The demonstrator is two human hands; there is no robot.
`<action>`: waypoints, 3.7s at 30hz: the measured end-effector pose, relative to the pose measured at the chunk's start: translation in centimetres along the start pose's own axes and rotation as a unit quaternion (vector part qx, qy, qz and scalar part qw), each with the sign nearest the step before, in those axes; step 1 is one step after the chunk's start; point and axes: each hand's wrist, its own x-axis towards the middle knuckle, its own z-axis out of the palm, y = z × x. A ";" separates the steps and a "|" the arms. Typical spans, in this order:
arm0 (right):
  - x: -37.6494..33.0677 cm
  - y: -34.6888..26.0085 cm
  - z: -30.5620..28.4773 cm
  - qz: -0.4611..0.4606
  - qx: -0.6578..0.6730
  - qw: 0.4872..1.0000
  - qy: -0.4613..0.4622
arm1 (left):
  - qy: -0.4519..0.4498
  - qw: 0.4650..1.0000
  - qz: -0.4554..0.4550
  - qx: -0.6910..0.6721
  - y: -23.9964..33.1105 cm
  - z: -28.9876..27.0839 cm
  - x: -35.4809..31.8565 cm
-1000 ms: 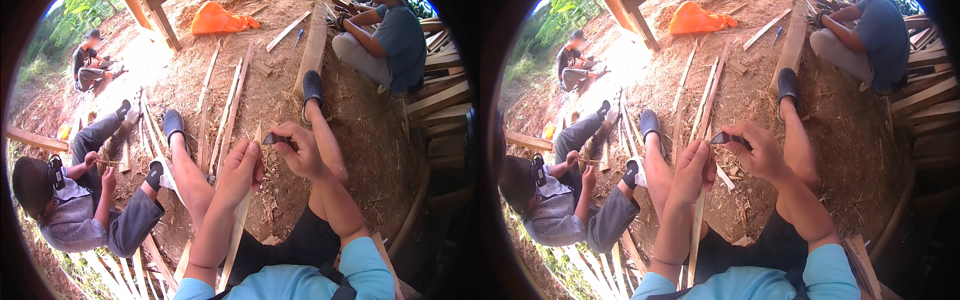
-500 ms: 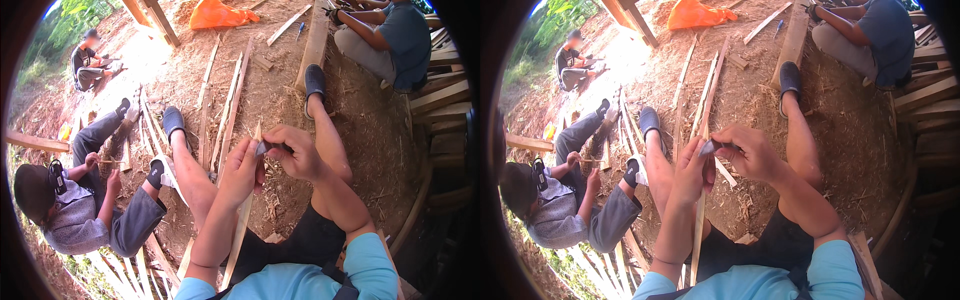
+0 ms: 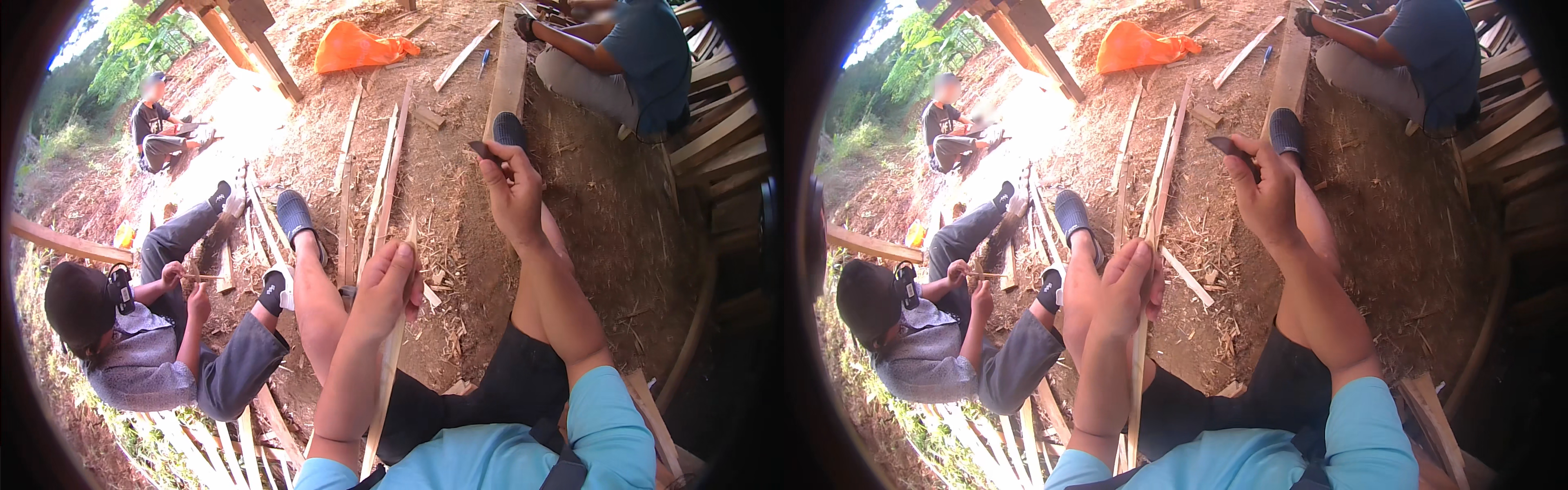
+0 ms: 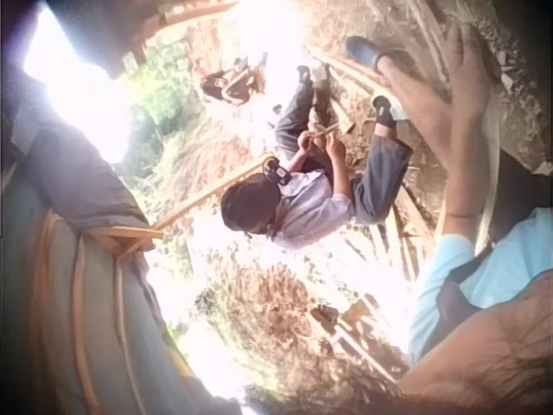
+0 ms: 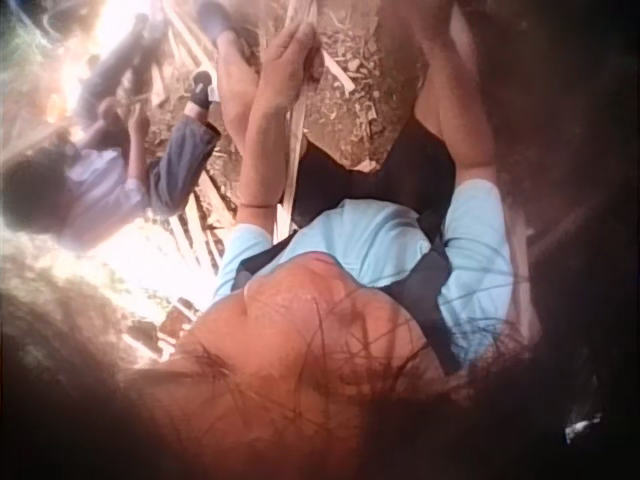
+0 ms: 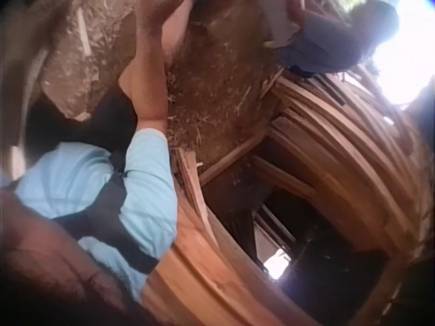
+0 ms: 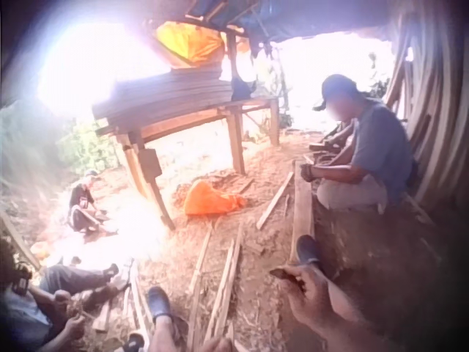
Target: The person sits on the ground and uses a knife to shave thin strips from a piece of wood. They hold the wood in their left hand and the knife in their right, repeatedly scraping the blade along the wood's surface to create shavings.
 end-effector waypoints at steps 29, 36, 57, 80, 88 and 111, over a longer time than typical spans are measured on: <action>-2.7 -7.2 1.1 -0.008 0.104 0.960 -0.259 | 0.076 0.997 -0.024 0.006 3.8 0.4 -0.8; -3.1 -6.6 2.7 -0.035 0.094 0.958 -0.270 | 0.080 0.997 -0.014 0.007 2.6 -0.5 -0.7; -3.0 -6.9 4.5 -0.049 -0.007 0.992 -0.119 | 0.090 0.992 0.052 0.067 2.8 0.2 -1.1; -1.9 -5.4 2.3 -0.042 0.113 0.958 -0.259 | 0.069 0.997 0.003 0.016 1.8 0.7 1.0; -1.6 -5.0 2.6 -0.072 0.097 0.975 -0.187 | 0.055 0.997 0.044 0.029 0.7 1.4 0.7; -2.9 -6.4 3.1 -0.060 0.152 0.952 -0.260 | 0.019 1.000 -0.001 -0.009 0.6 -1.7 -1.0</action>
